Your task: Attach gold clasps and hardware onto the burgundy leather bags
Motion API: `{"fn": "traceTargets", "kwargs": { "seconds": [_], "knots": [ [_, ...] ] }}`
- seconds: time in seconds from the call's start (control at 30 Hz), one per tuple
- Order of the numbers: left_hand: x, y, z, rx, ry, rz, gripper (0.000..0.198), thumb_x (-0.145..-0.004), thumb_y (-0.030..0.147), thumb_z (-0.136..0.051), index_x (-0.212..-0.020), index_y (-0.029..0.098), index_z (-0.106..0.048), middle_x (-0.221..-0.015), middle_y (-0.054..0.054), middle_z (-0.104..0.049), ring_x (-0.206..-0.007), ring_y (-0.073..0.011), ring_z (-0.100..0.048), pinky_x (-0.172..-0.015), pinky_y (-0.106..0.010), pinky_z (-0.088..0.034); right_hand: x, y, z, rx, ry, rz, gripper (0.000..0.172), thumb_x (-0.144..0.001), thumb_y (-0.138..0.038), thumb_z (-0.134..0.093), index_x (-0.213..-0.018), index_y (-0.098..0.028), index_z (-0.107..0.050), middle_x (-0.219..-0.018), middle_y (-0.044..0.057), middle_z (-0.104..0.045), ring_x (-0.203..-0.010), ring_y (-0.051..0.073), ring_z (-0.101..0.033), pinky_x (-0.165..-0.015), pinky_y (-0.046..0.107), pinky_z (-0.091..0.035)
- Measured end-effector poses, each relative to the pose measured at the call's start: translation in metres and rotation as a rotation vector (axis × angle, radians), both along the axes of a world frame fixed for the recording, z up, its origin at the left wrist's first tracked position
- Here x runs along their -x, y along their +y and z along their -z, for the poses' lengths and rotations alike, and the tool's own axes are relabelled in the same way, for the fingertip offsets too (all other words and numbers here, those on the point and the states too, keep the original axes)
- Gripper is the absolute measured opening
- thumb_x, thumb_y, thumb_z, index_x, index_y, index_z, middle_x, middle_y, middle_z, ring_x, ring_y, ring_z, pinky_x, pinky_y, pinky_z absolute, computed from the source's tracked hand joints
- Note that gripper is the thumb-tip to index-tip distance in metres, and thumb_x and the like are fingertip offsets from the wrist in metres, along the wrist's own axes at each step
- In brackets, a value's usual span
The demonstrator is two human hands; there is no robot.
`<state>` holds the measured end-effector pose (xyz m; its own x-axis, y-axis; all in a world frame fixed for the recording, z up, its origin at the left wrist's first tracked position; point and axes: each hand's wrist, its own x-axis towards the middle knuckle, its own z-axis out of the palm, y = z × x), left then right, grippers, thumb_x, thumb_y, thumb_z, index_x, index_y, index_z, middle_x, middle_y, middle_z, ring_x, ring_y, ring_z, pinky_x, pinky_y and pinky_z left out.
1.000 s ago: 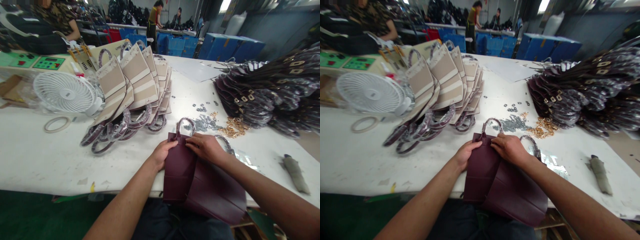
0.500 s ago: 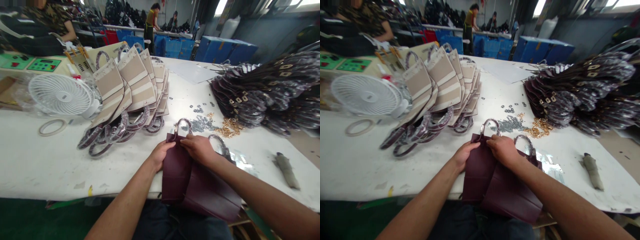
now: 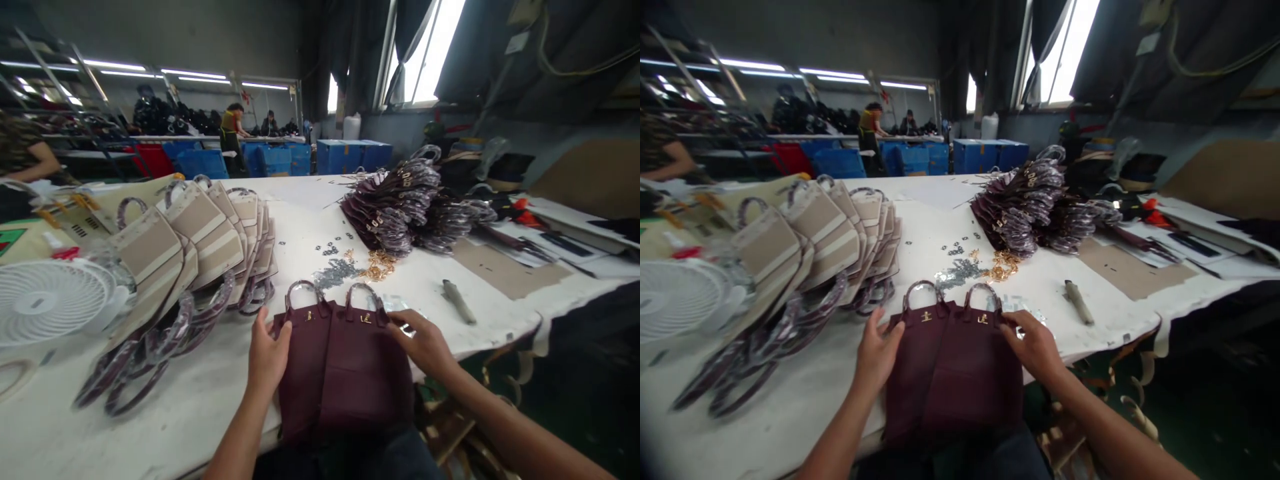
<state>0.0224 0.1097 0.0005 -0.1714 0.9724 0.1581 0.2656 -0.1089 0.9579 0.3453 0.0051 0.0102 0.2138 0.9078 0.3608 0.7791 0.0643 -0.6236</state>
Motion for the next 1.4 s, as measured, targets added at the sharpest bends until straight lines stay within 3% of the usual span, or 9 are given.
{"fn": "traceTargets", "kwargs": {
  "seconds": [0.07,0.13,0.3,0.5,0.77,0.87,1.03,1.23,1.4],
  "knots": [
    [-0.002,-0.012,-0.007,-0.201,0.240,-0.048,0.066,-0.086,0.043,-0.069,-0.144,0.019,-0.049,-0.149,-0.017,-0.050,-0.136,-0.0337,-0.050,-0.111,-0.049,-0.044,-0.032,0.009,0.001,0.054,0.005,0.097,0.029,-0.093,-0.044,-0.058,-0.107,-0.023,-0.074,-0.108,0.007,-0.075,-0.087,0.023,-0.070,-0.082,0.036,-0.056],
    [-0.010,-0.026,-0.016,-0.247,0.352,0.046,0.059,-0.090,0.048,-0.062,-0.141,0.020,-0.053,-0.141,-0.015,-0.057,-0.129,-0.0315,-0.055,-0.105,-0.047,-0.048,-0.055,0.032,-0.003,0.106,-0.008,0.155,0.030,-0.091,-0.043,-0.059,-0.107,-0.023,-0.075,-0.107,0.006,-0.076,-0.088,0.022,-0.071,-0.084,0.034,-0.054],
    [-0.040,-0.045,-0.026,0.178,0.401,0.413,0.073,-0.088,0.055,-0.059,-0.148,0.014,-0.047,-0.124,-0.013,-0.068,-0.082,-0.0218,-0.067,-0.085,-0.040,-0.053,-0.072,0.111,-0.005,0.198,-0.020,0.223,0.033,-0.087,-0.042,-0.067,-0.113,-0.024,-0.077,-0.111,0.007,-0.076,-0.093,0.025,-0.070,-0.077,0.032,-0.050],
    [-0.066,-0.022,-0.012,0.297,0.358,0.465,0.081,-0.078,0.054,-0.070,-0.142,0.007,-0.054,-0.106,-0.014,-0.073,-0.089,-0.0281,-0.069,-0.083,-0.038,-0.050,-0.072,0.155,0.014,0.292,0.034,0.288,0.028,-0.076,-0.044,-0.077,-0.094,-0.023,-0.080,-0.098,0.009,-0.077,-0.088,0.031,-0.069,-0.070,0.035,-0.047],
    [-0.097,-0.003,-0.012,0.495,-0.115,0.552,0.034,-0.069,0.037,-0.078,-0.095,0.015,-0.074,-0.097,-0.012,-0.077,-0.088,-0.0295,-0.072,-0.078,-0.036,-0.054,-0.079,0.120,0.008,0.198,0.298,0.173,0.044,-0.096,-0.046,-0.054,-0.130,-0.024,-0.071,-0.094,0.005,-0.076,-0.083,0.022,-0.072,-0.070,0.030,-0.054],
    [-0.096,-0.007,-0.014,0.530,-0.259,0.546,0.036,-0.068,0.032,-0.080,-0.099,0.016,-0.073,-0.100,-0.012,-0.077,-0.088,-0.0283,-0.073,-0.078,-0.036,-0.055,-0.056,0.088,-0.002,0.158,0.514,0.065,0.050,-0.094,-0.044,-0.058,-0.136,-0.020,-0.066,-0.099,0.006,-0.077,-0.086,0.021,-0.073,-0.073,0.031,-0.058],
    [-0.081,-0.023,-0.009,0.490,-0.498,0.472,0.040,-0.069,0.025,-0.078,-0.108,0.017,-0.070,-0.100,-0.010,-0.077,-0.084,-0.0262,-0.074,-0.080,-0.038,-0.058,0.015,0.033,-0.018,0.170,0.988,-0.145,0.051,-0.082,-0.050,-0.077,-0.121,-0.016,-0.074,-0.097,0.010,-0.078,-0.087,0.025,-0.072,-0.077,0.036,-0.060],
    [-0.062,-0.040,0.005,0.242,-0.359,0.177,0.050,-0.075,0.023,-0.074,-0.124,0.017,-0.064,-0.111,-0.012,-0.075,-0.098,-0.0264,-0.073,-0.091,-0.040,-0.057,0.103,0.027,0.003,0.122,1.097,-0.270,0.052,-0.076,-0.048,-0.083,-0.118,-0.020,-0.071,-0.086,0.003,-0.074,-0.074,0.019,-0.070,-0.065,0.029,-0.056],
    [-0.048,-0.044,0.009,0.069,-0.081,0.131,0.070,-0.080,0.023,-0.073,-0.147,0.021,-0.052,-0.131,-0.012,-0.069,-0.122,-0.0275,-0.065,-0.108,-0.040,-0.048,0.130,0.035,0.034,0.146,1.025,-0.253,0.040,-0.080,-0.050,-0.079,-0.106,-0.020,-0.072,-0.089,0.005,-0.075,-0.080,0.022,-0.072,-0.069,0.031,-0.056]
  ]
}}
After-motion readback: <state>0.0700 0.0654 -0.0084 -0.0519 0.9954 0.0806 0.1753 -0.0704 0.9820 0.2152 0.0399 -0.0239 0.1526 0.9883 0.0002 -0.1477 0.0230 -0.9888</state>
